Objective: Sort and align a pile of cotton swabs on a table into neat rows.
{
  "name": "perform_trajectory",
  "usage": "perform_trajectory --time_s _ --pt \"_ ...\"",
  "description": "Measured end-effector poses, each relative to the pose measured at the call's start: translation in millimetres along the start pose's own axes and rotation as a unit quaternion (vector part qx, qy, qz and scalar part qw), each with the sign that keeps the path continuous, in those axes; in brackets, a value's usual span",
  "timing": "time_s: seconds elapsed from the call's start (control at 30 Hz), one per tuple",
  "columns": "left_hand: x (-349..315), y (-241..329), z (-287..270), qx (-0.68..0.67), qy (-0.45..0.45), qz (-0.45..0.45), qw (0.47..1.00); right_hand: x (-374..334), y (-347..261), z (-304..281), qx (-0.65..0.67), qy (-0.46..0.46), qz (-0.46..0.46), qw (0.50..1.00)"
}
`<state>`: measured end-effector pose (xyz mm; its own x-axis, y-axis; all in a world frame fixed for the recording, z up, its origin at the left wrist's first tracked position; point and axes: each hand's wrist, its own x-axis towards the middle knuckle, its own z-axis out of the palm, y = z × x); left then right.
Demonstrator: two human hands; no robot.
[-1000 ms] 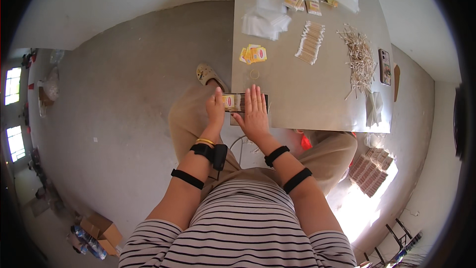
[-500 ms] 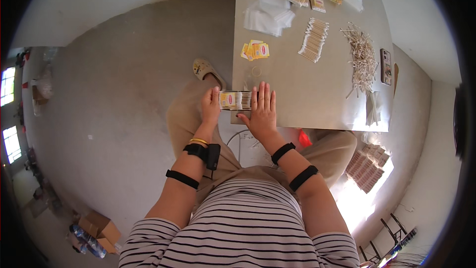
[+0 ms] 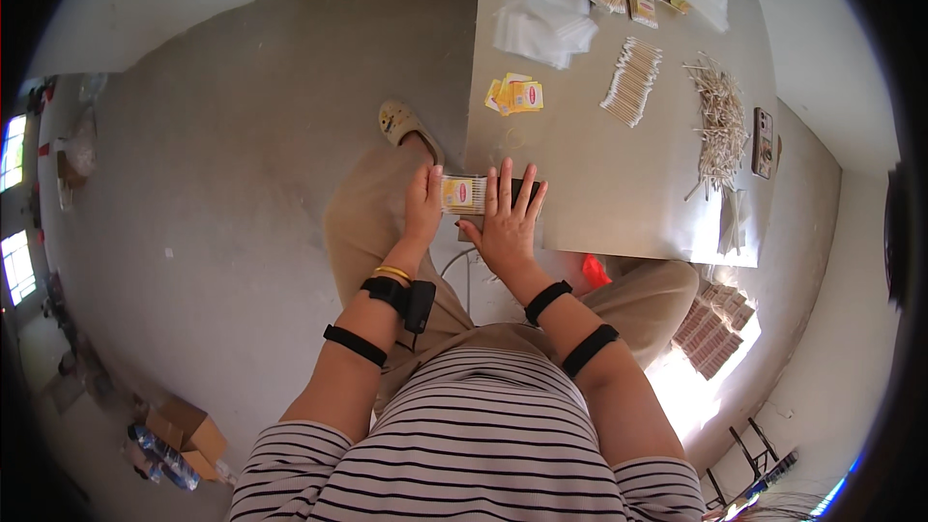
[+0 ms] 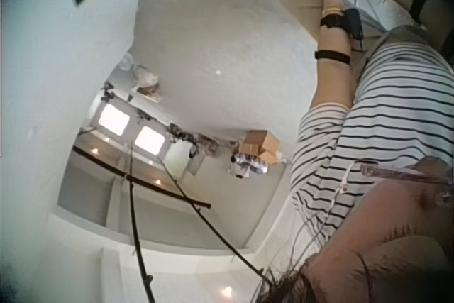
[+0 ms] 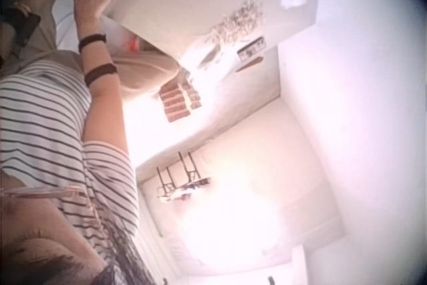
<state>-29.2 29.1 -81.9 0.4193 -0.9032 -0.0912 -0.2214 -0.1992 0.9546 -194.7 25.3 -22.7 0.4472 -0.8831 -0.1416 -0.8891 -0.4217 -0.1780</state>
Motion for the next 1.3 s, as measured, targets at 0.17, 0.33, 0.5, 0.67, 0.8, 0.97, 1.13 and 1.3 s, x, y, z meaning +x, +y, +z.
perform_trajectory --time_s 0.17,0.33,0.5,0.67,0.8,0.97,1.13,1.3 --pt "-2.6 12.8 -4.2 -0.076 -0.069 -0.131 0.986 -1.9 2.4 3.2 -0.018 -0.002 0.003 1.0" --pt "-1.4 7.0 -5.7 -0.166 -0.031 -0.19 0.967 0.5 -1.1 4.9 0.001 -0.001 0.0 1.0" --pt "0.6 10.8 -2.4 -0.166 -0.069 -0.218 0.959 -1.4 7.4 1.5 -0.017 0.014 0.004 1.0" --pt "1.5 -3.0 6.4 0.0 0.016 -0.062 0.998 1.1 1.8 0.7 -0.007 0.019 0.006 1.0" --pt "-0.6 6.5 1.9 0.03 0.034 -0.044 0.998 -2.3 5.2 4.2 0.012 0.022 0.01 1.0" --pt "6.9 10.1 -31.1 0.053 -0.004 -0.115 0.992 -9.2 23.3 -1.0 0.056 0.055 -0.027 0.997" --pt "15.2 51.5 -47.6 -0.043 0.131 -0.108 0.984 2.8 80.4 -22.0 0.222 0.075 -0.002 0.972" --pt "11.2 110.8 29.0 -0.021 -0.012 0.063 0.998 30.8 162.2 -51.6 0.17 0.178 0.124 0.961"
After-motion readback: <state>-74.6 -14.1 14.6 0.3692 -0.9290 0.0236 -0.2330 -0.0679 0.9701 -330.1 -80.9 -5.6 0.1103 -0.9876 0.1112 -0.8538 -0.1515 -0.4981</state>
